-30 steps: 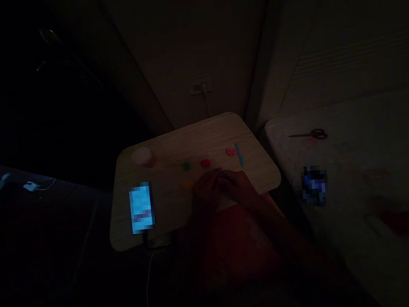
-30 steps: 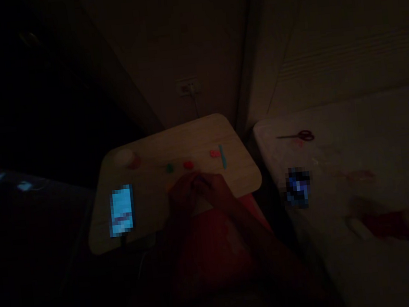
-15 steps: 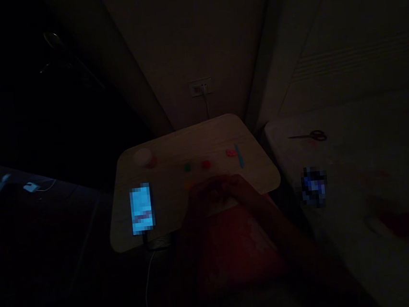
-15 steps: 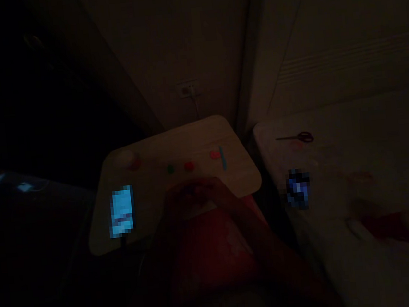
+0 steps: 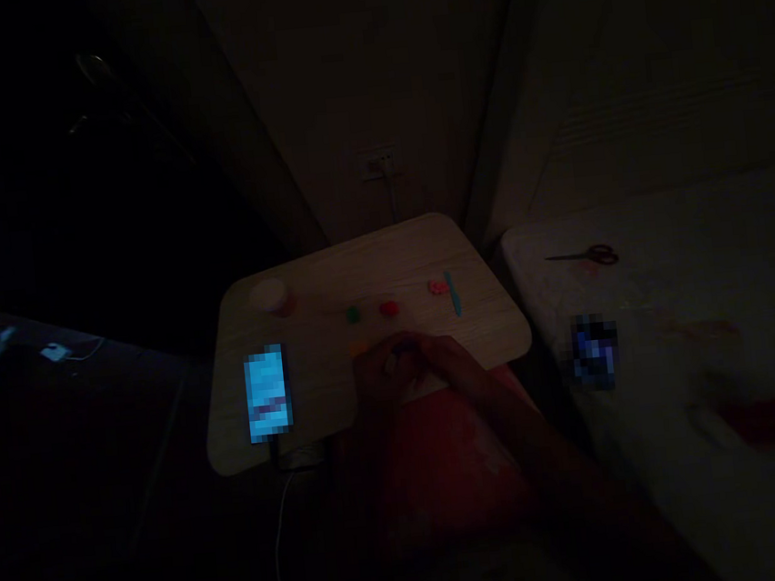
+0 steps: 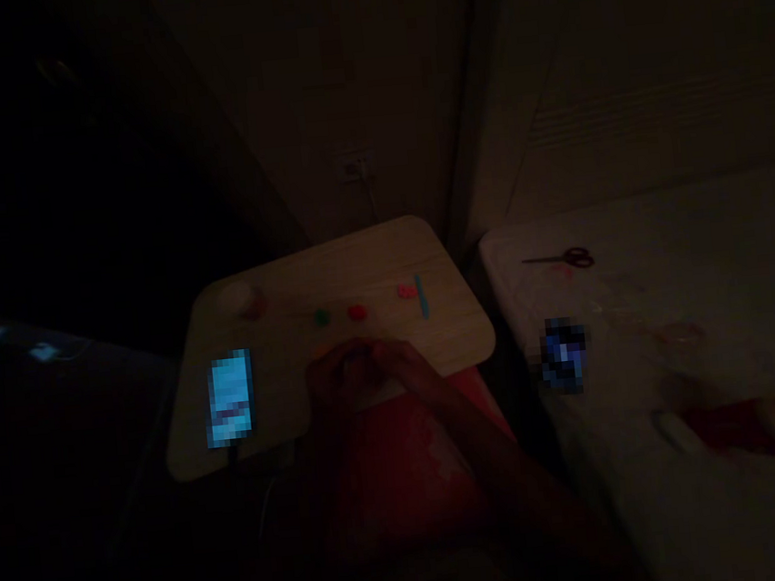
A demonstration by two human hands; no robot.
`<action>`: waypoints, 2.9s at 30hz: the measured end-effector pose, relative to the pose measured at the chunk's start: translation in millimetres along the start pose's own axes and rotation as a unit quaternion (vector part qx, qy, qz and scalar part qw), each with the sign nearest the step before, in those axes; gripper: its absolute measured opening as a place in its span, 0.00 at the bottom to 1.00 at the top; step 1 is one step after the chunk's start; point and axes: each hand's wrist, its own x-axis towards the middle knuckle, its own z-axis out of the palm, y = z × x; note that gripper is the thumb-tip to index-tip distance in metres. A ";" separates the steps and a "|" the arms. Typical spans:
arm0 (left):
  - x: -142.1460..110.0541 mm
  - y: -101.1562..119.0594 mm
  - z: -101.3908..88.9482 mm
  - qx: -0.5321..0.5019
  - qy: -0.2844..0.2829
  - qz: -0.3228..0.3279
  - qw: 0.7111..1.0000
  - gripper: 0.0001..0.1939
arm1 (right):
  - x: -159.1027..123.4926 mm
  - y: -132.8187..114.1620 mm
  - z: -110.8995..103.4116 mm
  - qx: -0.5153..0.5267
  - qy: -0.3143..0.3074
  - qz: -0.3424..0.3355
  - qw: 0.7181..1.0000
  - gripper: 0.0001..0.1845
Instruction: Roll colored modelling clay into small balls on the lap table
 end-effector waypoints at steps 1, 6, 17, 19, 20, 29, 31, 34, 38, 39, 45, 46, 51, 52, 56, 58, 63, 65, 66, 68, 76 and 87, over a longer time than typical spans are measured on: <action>0.0 -0.8 -0.3 0.009 -0.002 0.013 1.000 0.13 | 0.2 1.2 0.2 -0.005 0.002 0.000 1.000 0.35; 0.3 -5.3 0.5 0.070 -0.037 0.086 0.993 0.16 | -0.1 1.9 2.1 -0.052 0.018 -0.019 0.998 0.35; -6.9 -5.4 10.1 -0.102 -0.113 0.031 0.988 0.24 | -1.8 -1.6 5.5 -0.026 0.024 0.045 0.998 0.32; -7.5 -3.2 9.0 -0.165 -0.125 0.003 0.978 0.28 | -2.1 -0.3 5.5 0.009 0.019 0.060 0.998 0.30; -7.4 -2.3 8.5 -0.192 -0.126 -0.014 0.973 0.30 | -2.1 0.0 5.3 0.020 0.021 0.063 0.998 0.29; 0.6 0.6 -3.2 -0.267 -0.169 -0.110 0.942 0.31 | -6.3 -12.3 9.8 0.013 -0.040 0.037 0.998 0.23; 1.6 -1.1 -5.8 -0.278 -0.188 -0.116 0.935 0.33 | -7.4 -14.6 10.9 0.013 -0.053 0.035 0.998 0.24; 3.0 -4.2 -7.9 -0.288 -0.190 -0.115 0.932 0.35 | -8.1 -16.7 12.2 -0.010 -0.066 0.038 0.997 0.26; 4.6 -2.8 -8.2 -0.276 -0.175 -0.120 0.937 0.33 | -9.0 -16.2 14.1 -0.011 -0.058 0.032 0.998 0.25; 4.6 -1.0 -7.8 -0.272 -0.170 -0.127 0.939 0.32 | -9.3 -15.2 14.5 -0.006 -0.056 0.028 0.998 0.25; 2.3 11.2 -1.8 -0.250 -0.119 -0.168 0.946 0.24 | -11.6 -5.5 15.0 0.027 -0.034 0.025 0.999 0.26; 1.6 12.3 -0.7 -0.246 -0.113 -0.172 0.947 0.22 | -12.1 -4.4 14.7 0.035 -0.032 0.032 0.998 0.26; -3.1 13.1 1.7 -0.216 -0.040 -0.153 0.963 0.16 | -15.8 -4.5 14.3 0.038 -0.029 0.050 0.998 0.25; -3.9 12.4 1.7 -0.204 -0.022 -0.148 0.968 0.15 | -16.6 -5.2 14.8 0.016 -0.028 0.041 0.999 0.25; -4.7 8.3 2.4 -0.165 0.013 -0.133 0.977 0.13 | -17.8 -9.7 16.1 -0.095 -0.015 -0.019 0.995 0.27; -4.4 7.5 3.7 -0.166 0.005 -0.123 0.978 0.13 | -17.2 -13.0 15.3 -0.134 -0.010 -0.046 0.990 0.27; -5.1 13.6 9.2 -0.211 -0.046 -0.109 0.970 0.18 | -15.7 -17.5 12.5 -0.155 -0.010 -0.067 0.986 0.27; -6.2 15.1 11.2 -0.216 -0.063 -0.113 0.968 0.21 | -14.9 -15.7 12.4 -0.139 0.004 -0.058 0.989 0.26; -7.0 14.4 12.0 -0.219 -0.070 -0.117 0.966 0.22 | -14.3 -14.3 12.4 -0.127 0.011 -0.051 0.990 0.25; -8.8 10.1 13.1 -0.238 -0.080 -0.120 0.960 0.24 | -12.3 -11.7 12.3 -0.099 0.022 -0.043 0.994 0.24; -11.9 -0.3 13.8 -0.285 -0.114 -0.085 0.948 0.29 | -7.4 -13.0 10.2 -0.057 0.087 -0.066 0.992 0.26; -10.9 4.9 7.9 -0.136 -0.062 -0.059 0.987 0.26 | -10.9 -13.5 -2.6 -0.119 0.095 -0.069 0.986 0.22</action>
